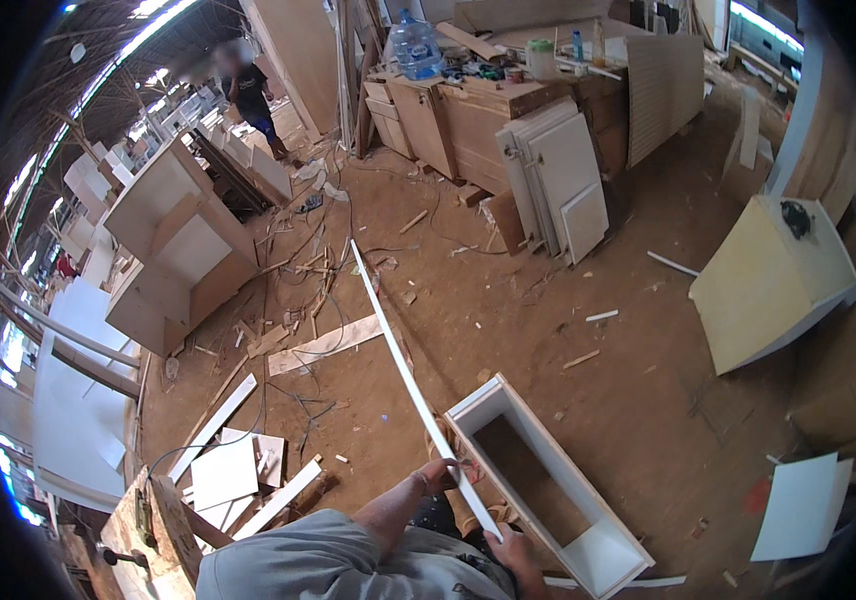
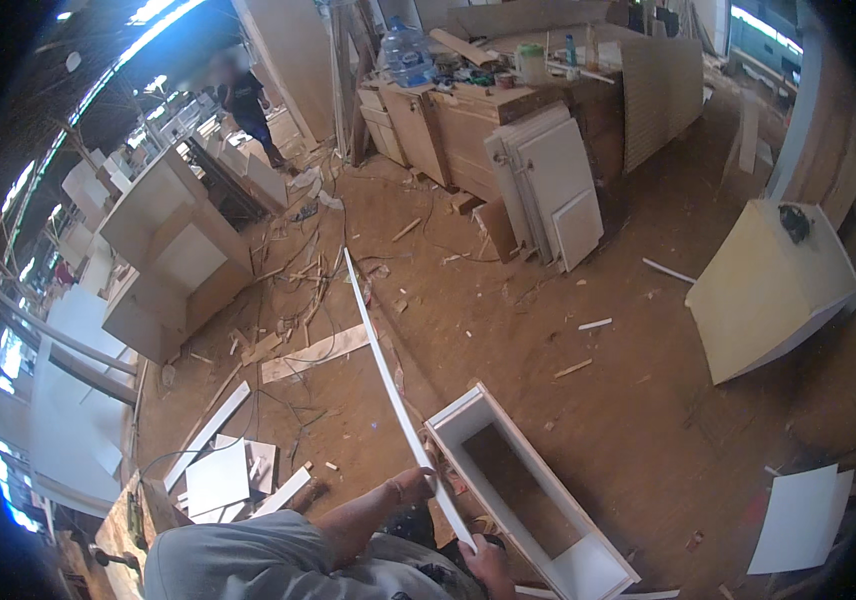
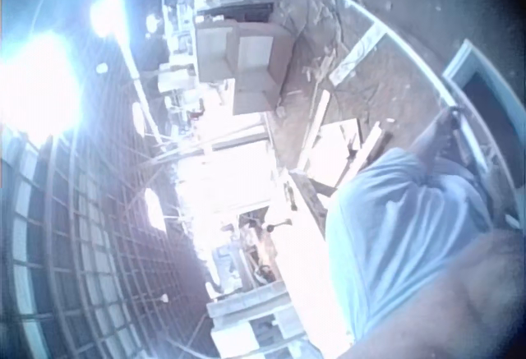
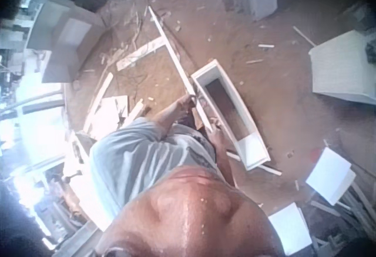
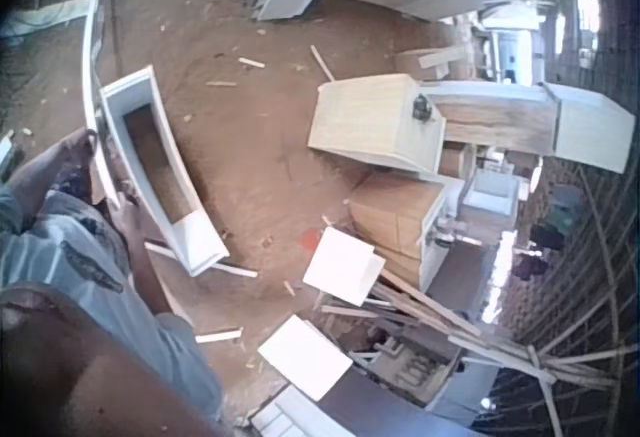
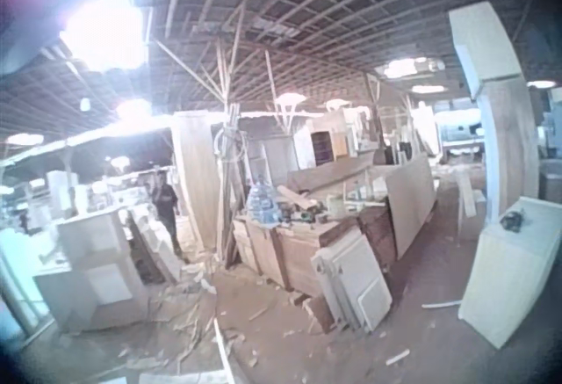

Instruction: The person measures a white wooden cabinet piece using a measuring tape and then uses a hammer to drive nails into a separate wooden strip on a workbench.

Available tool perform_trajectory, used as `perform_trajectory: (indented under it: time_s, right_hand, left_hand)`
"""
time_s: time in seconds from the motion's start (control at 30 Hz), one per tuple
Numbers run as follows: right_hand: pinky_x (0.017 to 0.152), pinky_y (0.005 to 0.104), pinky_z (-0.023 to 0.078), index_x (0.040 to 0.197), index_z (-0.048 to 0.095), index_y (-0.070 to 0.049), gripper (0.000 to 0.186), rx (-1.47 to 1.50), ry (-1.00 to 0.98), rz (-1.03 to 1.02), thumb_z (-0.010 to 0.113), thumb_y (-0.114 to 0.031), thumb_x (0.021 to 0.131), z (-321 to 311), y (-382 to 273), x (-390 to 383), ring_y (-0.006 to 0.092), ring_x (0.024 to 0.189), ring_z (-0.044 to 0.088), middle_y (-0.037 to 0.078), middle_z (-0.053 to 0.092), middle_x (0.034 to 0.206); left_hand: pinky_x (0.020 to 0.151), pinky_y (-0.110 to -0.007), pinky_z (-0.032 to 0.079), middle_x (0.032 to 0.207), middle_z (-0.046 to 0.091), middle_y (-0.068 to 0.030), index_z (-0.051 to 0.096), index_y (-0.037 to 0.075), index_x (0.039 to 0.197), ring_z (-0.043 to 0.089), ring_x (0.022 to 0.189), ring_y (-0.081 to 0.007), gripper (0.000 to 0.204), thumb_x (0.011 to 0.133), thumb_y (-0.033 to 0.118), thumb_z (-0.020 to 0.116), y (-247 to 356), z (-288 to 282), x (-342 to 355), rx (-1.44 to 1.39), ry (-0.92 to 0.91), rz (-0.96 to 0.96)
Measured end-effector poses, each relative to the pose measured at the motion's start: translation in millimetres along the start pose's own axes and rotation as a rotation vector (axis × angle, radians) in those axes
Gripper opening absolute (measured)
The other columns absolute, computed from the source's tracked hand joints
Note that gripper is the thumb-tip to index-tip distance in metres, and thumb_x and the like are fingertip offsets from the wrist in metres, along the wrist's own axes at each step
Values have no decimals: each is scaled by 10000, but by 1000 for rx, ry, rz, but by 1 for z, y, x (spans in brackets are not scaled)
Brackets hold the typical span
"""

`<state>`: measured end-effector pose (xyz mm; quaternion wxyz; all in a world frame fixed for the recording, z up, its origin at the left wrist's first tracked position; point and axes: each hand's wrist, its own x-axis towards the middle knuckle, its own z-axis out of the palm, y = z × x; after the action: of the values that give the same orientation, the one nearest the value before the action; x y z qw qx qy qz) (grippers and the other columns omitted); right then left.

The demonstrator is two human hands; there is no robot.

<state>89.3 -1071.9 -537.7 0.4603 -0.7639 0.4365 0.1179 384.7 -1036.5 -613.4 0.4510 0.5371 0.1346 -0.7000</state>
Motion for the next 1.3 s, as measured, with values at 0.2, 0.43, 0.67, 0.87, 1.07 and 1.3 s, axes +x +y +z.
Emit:
perform_trajectory:
  time_s: [0.2,0.43,0.67,0.87,1.07,1.3]
  right_hand:
    - [930,478,491,1166,645,-70,466,17,-2,-148,684,-416,856,32,13,0,383,1058,628,225,669,1092]
    - [791,454,524,1105,632,-42,353,159,45,-40,653,-327,897,-18,-34,-52,371,913,683,216,703,937]
    - [690,338,529,1042,661,-20,210,493,58,-47,579,-152,901,-12,-4,-55,174,757,654,104,693,850]
    - [706,346,542,1013,671,-11,270,291,130,12,459,2,846,-19,0,-58,234,757,670,138,705,874]
    - [755,386,522,1001,686,-67,230,283,98,-51,539,-84,826,-31,-29,-77,307,855,691,165,701,879]
    - [682,368,490,902,661,-51,184,280,150,-70,640,-209,810,-7,10,-71,252,737,645,149,668,788]
  left_hand:
    - [813,-411,548,884,681,-64,638,132,1008,664,860,-233,150,929,260,648,-28,-47,29,283,1,158]
    - [717,-473,610,873,662,-161,572,10,1021,694,770,-315,301,947,297,521,-12,-1,-13,396,192,46]
    - [707,-390,596,888,678,-157,609,-6,1010,691,762,-266,332,971,313,523,-19,-26,-52,448,161,-70]
    - [808,-387,585,996,675,-170,608,-40,1088,690,842,-274,355,976,293,558,-17,-19,-65,397,163,4]
    - [875,-407,576,1053,659,-176,583,-44,1127,689,925,-294,368,982,293,549,-18,-38,-34,360,55,-23]
    - [879,-411,565,1019,656,-177,590,-47,1121,677,932,-291,370,990,294,529,-16,-33,-24,436,38,-40]
